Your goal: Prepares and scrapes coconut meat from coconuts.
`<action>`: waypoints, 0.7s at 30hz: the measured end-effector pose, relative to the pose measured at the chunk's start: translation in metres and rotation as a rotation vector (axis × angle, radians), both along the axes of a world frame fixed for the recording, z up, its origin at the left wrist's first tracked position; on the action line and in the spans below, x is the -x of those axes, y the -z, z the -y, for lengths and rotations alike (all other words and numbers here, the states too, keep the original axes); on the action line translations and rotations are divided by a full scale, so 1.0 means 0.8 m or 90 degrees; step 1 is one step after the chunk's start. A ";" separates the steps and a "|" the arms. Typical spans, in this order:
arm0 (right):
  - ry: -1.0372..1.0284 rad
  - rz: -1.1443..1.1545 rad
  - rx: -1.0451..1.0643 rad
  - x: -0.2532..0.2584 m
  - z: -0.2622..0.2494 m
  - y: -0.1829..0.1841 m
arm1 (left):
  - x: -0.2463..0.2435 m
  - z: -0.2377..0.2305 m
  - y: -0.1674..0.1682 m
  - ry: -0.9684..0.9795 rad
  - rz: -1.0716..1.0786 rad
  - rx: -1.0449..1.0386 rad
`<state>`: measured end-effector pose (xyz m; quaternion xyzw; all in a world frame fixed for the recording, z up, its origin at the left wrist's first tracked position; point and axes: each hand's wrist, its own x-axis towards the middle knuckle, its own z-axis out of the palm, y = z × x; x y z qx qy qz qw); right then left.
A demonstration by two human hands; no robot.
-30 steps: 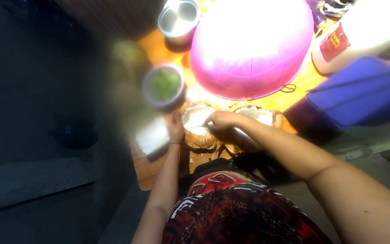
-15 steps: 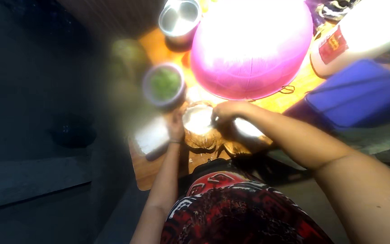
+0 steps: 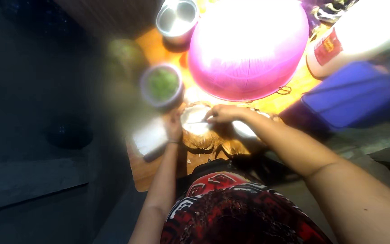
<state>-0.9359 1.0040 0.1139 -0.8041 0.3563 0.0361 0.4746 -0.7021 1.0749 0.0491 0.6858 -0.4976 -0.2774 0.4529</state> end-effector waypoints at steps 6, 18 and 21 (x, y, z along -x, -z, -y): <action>-0.019 0.092 -0.035 -0.005 -0.014 0.040 | -0.004 -0.001 0.008 -0.004 0.004 0.020; -0.002 0.124 -0.054 -0.012 -0.015 0.039 | -0.004 -0.002 0.010 0.005 -0.016 0.045; -0.029 0.040 -0.096 -0.003 -0.013 0.007 | -0.004 -0.005 0.006 0.005 -0.013 0.043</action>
